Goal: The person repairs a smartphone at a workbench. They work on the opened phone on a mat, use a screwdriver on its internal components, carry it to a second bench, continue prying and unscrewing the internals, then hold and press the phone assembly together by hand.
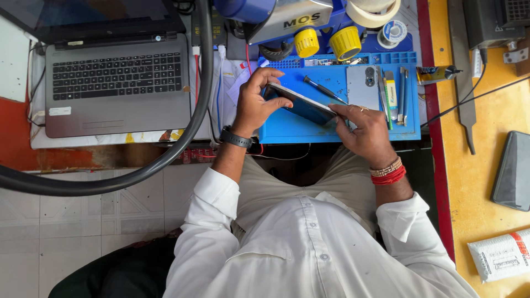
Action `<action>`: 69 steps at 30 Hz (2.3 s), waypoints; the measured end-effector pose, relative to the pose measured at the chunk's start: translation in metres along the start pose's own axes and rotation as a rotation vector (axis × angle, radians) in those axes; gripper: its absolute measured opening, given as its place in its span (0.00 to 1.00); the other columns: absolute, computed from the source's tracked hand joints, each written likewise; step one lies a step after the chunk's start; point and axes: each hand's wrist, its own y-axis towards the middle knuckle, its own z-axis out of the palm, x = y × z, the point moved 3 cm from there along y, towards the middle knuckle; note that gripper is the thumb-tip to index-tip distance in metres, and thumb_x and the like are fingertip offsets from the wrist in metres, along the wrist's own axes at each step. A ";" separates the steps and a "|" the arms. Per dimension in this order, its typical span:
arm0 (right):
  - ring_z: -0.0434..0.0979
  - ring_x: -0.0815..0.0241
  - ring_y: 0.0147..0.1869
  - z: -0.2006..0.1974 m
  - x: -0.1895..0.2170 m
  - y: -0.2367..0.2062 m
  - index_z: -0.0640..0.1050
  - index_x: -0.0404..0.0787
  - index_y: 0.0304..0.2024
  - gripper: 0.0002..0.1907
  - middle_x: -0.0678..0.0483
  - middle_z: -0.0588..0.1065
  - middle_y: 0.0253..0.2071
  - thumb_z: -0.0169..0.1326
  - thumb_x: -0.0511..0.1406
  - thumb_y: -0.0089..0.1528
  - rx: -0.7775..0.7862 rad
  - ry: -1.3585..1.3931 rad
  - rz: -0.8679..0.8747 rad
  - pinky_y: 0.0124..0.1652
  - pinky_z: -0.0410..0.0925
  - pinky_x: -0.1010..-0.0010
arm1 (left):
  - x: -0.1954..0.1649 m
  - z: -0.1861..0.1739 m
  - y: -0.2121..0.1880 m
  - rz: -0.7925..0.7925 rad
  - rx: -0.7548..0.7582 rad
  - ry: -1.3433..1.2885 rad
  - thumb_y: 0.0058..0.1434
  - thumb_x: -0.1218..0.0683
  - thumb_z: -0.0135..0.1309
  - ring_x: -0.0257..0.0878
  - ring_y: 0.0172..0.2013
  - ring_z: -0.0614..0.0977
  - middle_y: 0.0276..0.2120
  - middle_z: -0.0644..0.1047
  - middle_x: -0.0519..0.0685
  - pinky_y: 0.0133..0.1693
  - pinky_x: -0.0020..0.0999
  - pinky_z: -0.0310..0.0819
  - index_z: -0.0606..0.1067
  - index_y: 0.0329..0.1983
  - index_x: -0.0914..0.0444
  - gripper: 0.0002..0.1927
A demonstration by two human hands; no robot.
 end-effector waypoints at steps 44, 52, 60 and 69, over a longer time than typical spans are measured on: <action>0.76 0.70 0.34 -0.025 -0.003 0.038 0.84 0.34 0.39 0.05 0.54 0.79 0.33 0.64 0.30 0.62 0.046 0.449 0.310 0.33 0.68 0.78 | -0.081 0.051 0.018 0.253 0.301 0.694 0.44 0.56 0.68 0.48 0.40 0.78 0.40 0.73 0.49 0.43 0.44 0.70 0.66 0.69 0.57 0.46; 0.80 0.69 0.34 -0.023 -0.012 0.037 0.84 0.35 0.38 0.04 0.54 0.80 0.32 0.64 0.30 0.61 0.048 0.427 0.331 0.34 0.71 0.78 | -0.075 0.053 0.022 0.260 0.334 0.770 0.42 0.55 0.69 0.48 0.39 0.78 0.40 0.73 0.49 0.41 0.45 0.69 0.65 0.70 0.56 0.48; 0.81 0.67 0.36 -0.021 -0.017 0.036 0.84 0.35 0.40 0.05 0.53 0.81 0.33 0.64 0.30 0.62 0.029 0.360 0.269 0.36 0.72 0.76 | -0.070 0.053 0.021 0.241 0.342 0.813 0.43 0.54 0.69 0.47 0.40 0.78 0.40 0.74 0.49 0.43 0.45 0.68 0.65 0.70 0.57 0.48; 0.83 0.65 0.38 -0.010 -0.025 0.026 0.84 0.34 0.42 0.06 0.51 0.82 0.35 0.63 0.30 0.62 0.027 0.403 0.270 0.38 0.73 0.75 | -0.063 0.054 0.021 0.340 0.352 0.863 0.42 0.54 0.70 0.48 0.42 0.78 0.44 0.75 0.52 0.44 0.47 0.66 0.71 0.52 0.62 0.33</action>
